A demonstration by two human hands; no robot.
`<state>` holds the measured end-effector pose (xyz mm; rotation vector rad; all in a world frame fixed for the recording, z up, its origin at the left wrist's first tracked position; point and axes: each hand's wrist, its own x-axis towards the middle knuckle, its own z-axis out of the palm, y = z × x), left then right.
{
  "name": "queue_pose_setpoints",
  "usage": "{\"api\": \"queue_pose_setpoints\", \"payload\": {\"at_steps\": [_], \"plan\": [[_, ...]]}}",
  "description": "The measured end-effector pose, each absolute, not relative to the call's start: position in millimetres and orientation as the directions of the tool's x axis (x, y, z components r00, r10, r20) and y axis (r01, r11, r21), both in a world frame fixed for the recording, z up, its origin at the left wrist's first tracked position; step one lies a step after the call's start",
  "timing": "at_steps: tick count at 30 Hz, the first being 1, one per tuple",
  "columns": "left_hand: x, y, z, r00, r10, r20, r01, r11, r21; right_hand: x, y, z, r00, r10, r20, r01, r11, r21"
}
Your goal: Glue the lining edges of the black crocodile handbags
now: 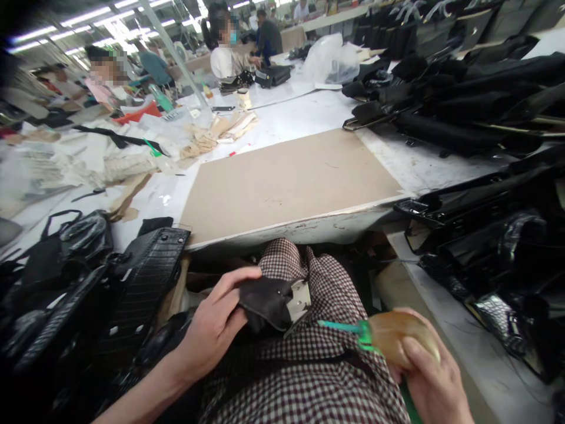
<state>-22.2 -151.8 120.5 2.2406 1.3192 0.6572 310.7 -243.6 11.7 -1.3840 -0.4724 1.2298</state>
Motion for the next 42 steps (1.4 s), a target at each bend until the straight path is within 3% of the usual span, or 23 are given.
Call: {"api": "queue_pose_setpoints", "payload": {"at_steps": [2, 3, 6, 9, 15, 20, 25, 32, 36, 39, 42], "plan": [[-21, -135, 132, 0.375, 0.922, 0.094, 0.769, -0.366, 0.524, 309, -238, 24, 0.250, 0.798, -0.549, -0.738, -0.210, -0.641], [-21, -126, 137, 0.327, 0.943, 0.056, 0.796, -0.307, 0.521, 308, -235, 30, 0.193, 0.777, -0.599, -0.840, -0.184, -0.510], [-21, -101, 152, 0.075, 0.990, -0.121, 0.642, 0.045, 0.765, 304, -226, 46, 0.121, 0.741, -0.660, -0.941, -0.127, -0.315], [-19, -83, 159, -0.054, 0.961, -0.271, 0.306, 0.275, 0.911, 296, -215, 61, 0.133, 0.746, -0.653, -0.926, -0.142, -0.350], [-7, -85, 155, -0.143, 0.907, -0.397, -0.113, 0.384, 0.917, 265, -198, 86, 0.144, 0.808, -0.572, -0.945, -0.059, -0.321], [12, -117, 151, -0.244, 0.828, -0.504, -0.387, 0.394, 0.834, 243, -195, 96, 0.233, 0.783, -0.577, -0.957, 0.080, -0.277], [25, -152, 158, -0.238, 0.666, -0.707, -0.689, 0.398, 0.606, 243, -189, 90, 0.299, 0.846, -0.441, -0.932, 0.159, -0.326], [25, -171, 150, -0.265, 0.613, -0.744, -0.762, 0.339, 0.551, 235, -173, 103, 0.245, 0.969, -0.021, -0.913, 0.223, -0.342], [23, -167, 137, -0.317, 0.646, -0.695, -0.730, 0.302, 0.613, 233, -161, 100, 0.151, 0.987, -0.053, -0.903, 0.116, -0.414], [16, -170, 132, -0.259, 0.712, -0.652, -0.648, 0.373, 0.664, 238, -151, 92, 0.119, 0.991, -0.067, -0.898, 0.079, -0.432], [6, -179, 130, -0.155, 0.882, -0.446, -0.336, 0.377, 0.863, 244, -143, 86, 0.086, 0.993, -0.075, -0.900, 0.045, -0.433]]}}
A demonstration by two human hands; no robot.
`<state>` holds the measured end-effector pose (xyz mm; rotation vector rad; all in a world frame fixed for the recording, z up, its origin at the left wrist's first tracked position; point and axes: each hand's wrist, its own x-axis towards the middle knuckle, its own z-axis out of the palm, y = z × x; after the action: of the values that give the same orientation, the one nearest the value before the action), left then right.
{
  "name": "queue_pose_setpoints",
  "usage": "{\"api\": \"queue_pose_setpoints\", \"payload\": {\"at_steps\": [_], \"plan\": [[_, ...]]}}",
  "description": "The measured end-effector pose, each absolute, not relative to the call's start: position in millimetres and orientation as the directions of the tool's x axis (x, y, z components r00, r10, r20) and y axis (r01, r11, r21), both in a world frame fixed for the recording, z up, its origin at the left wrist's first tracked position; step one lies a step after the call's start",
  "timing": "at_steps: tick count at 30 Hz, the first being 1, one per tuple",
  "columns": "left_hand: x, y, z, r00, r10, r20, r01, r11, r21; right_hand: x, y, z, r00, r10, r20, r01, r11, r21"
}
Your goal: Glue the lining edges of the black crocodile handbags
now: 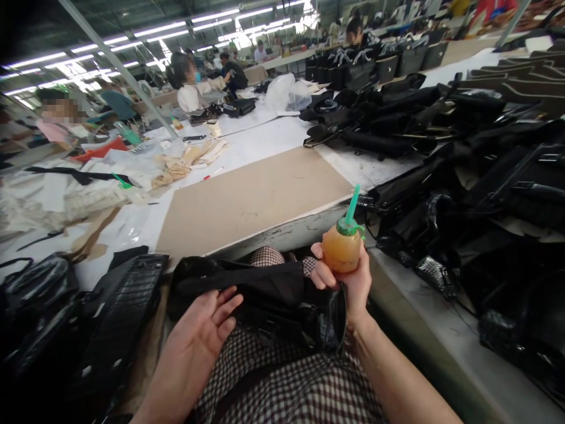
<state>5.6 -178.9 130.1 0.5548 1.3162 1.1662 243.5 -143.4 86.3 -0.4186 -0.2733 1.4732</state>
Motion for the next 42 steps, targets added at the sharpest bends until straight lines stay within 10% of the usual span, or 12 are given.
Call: {"api": "queue_pose_setpoints", "payload": {"at_steps": [3, 6, 16, 24, 28, 34, 42], "plan": [[-3, -178, 131, 0.023, 0.996, 0.089, 0.280, -0.092, 0.956, 246, -138, 85, 0.062, 0.994, -0.090, -0.899, 0.017, -0.437], [-2, -152, 133, 0.450, 0.814, 0.368, 0.604, -0.580, 0.547, 246, -135, 87, 0.039, 0.995, -0.096, -0.893, -0.009, -0.451], [16, -62, 129, 0.795, 0.604, -0.059, 0.572, -0.713, 0.405, 242, -126, 88, 0.025, 0.991, -0.132, -0.874, -0.043, -0.484], [20, -114, 127, 0.832, 0.275, 0.481, 0.238, -0.961, 0.138, 234, -102, 92, 0.141, 0.959, -0.246, -0.829, -0.021, -0.559], [30, -118, 122, 0.715, 0.301, 0.631, 0.264, -0.952, 0.155, 217, -90, 100, 0.225, 0.933, -0.280, -0.816, 0.023, -0.578], [31, -103, 115, 0.865, 0.184, 0.466, 0.115, -0.978, 0.171, 193, -86, 108, 0.251, 0.914, -0.319, -0.840, 0.041, -0.541], [21, -85, 121, 0.829, 0.372, 0.417, 0.113, -0.842, 0.527, 203, -88, 105, 0.298, 0.930, -0.213, -0.810, 0.129, -0.573]]}}
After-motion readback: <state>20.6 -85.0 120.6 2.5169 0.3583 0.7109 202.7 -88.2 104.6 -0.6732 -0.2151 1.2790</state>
